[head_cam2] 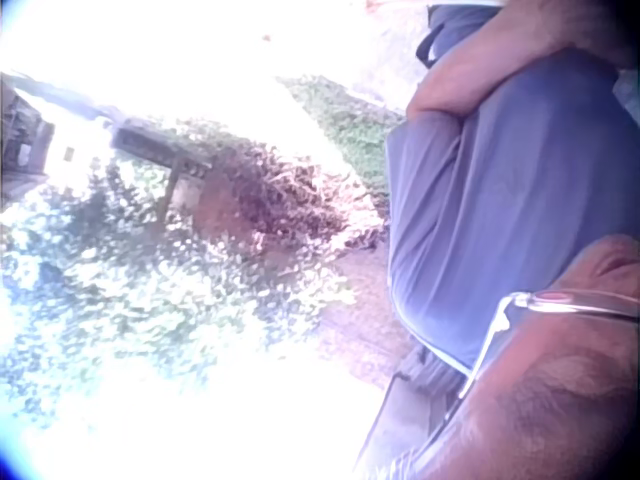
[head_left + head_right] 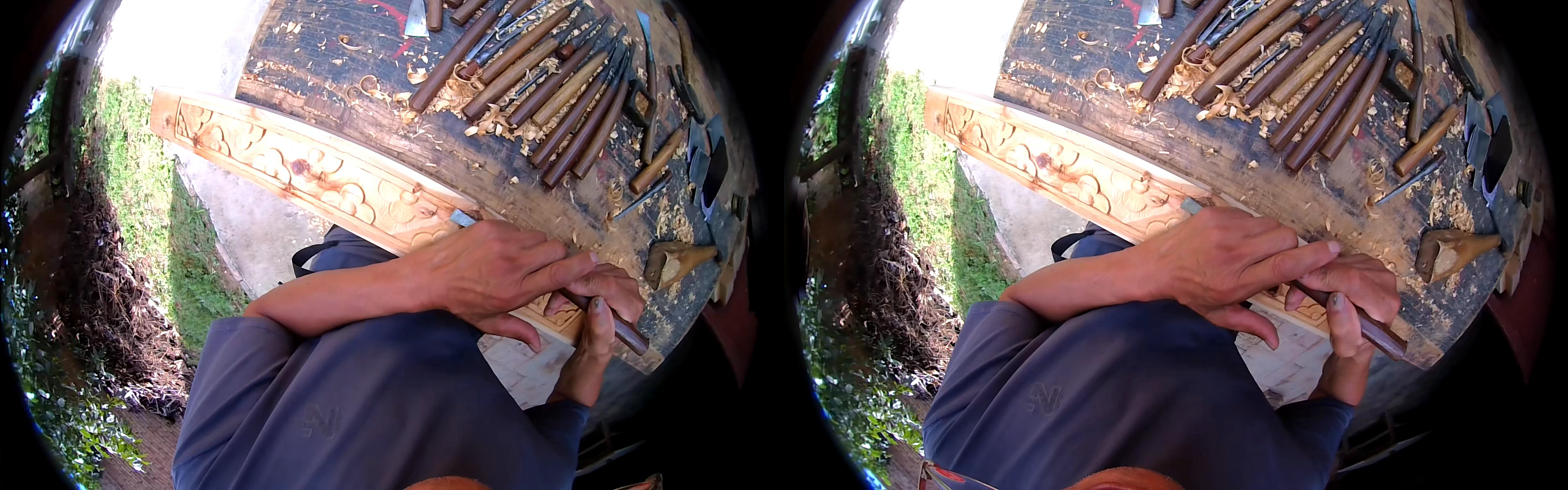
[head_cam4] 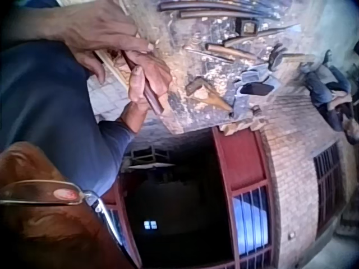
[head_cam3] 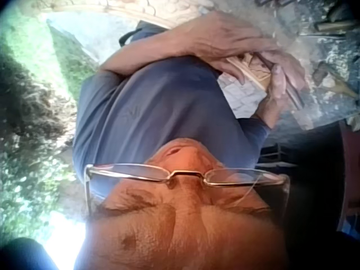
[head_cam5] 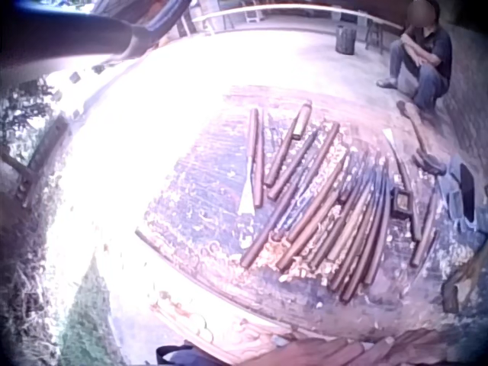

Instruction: The person carves decorative floral patterns into a long wooden board using a variety of chisels and gouges. They use their hands to guide the tools along the wood and clear away wood shavings from the surface.

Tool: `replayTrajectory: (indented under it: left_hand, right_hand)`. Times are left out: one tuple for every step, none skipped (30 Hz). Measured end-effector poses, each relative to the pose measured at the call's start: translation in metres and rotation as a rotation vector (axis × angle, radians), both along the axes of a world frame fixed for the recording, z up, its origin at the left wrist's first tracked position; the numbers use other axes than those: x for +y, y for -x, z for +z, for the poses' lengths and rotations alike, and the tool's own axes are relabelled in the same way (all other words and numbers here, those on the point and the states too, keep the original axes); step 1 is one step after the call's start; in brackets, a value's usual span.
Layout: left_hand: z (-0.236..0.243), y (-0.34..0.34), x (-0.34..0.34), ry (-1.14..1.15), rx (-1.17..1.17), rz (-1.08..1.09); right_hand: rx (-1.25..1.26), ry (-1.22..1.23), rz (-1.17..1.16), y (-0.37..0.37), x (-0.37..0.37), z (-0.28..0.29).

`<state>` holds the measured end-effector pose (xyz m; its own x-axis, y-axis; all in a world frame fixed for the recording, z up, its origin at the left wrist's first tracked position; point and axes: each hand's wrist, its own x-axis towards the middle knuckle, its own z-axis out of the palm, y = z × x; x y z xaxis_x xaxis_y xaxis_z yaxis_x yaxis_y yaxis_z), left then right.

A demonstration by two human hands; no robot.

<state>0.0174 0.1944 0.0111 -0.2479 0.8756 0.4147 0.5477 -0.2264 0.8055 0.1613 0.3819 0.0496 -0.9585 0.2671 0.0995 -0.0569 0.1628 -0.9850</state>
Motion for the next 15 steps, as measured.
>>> replayTrajectory:
  left_hand:
    - [0.000, 0.000, 0.000, 0.003, 0.004, -0.003]
    - [0.000, 0.000, 0.000, 0.007, 0.010, -0.004]
    - [0.000, 0.000, -0.001, 0.012, 0.014, -0.002]
    - [0.000, -0.001, -0.001, 0.016, 0.017, 0.001]
    - [0.000, -0.001, -0.001, 0.017, 0.020, 0.001]
    - [0.000, -0.001, -0.001, 0.023, 0.018, -0.002]
    - [0.000, -0.001, -0.001, 0.028, 0.016, -0.005]
    - [0.000, -0.001, -0.001, 0.032, 0.014, -0.007]
    - [0.000, -0.001, 0.000, 0.028, 0.017, 0.001]
    - [0.000, -0.001, 0.000, 0.024, 0.020, 0.010]
    - [0.000, -0.001, 0.000, 0.020, 0.024, 0.020]
    - [0.000, -0.001, 0.000, 0.030, 0.024, 0.019]
    - [0.001, -0.001, -0.001, 0.040, 0.024, 0.017]
    - [0.002, -0.001, -0.002, 0.049, 0.022, 0.013]
    - [0.003, 0.000, -0.002, 0.064, 0.026, 0.002]
  right_hand:
    - [-0.003, 0.007, 0.016, -0.001, 0.001, -0.001]
    - [-0.004, 0.014, 0.034, -0.001, 0.003, -0.001]
    - [-0.005, 0.021, 0.052, 0.000, 0.004, -0.001]
    - [0.000, 0.026, 0.059, 0.001, 0.004, -0.002]
    - [0.003, 0.028, 0.063, 0.001, 0.004, -0.001]
    - [0.007, 0.030, 0.068, 0.002, 0.004, -0.001]
    - [0.015, 0.034, 0.073, 0.001, 0.004, -0.002]
    - [0.023, 0.037, 0.079, 0.001, 0.005, -0.004]
    - [0.032, 0.040, 0.085, 0.000, 0.005, -0.006]
    - [0.028, 0.046, 0.087, -0.002, 0.005, -0.007]
    - [0.025, 0.051, 0.091, -0.002, 0.006, -0.009]
    - [0.022, 0.055, 0.095, -0.003, 0.007, -0.010]
    - [0.039, 0.056, 0.125, -0.003, 0.009, -0.011]
    - [0.055, 0.055, 0.152, -0.003, 0.011, -0.012]
    - [0.071, 0.054, 0.179, -0.002, 0.013, -0.012]
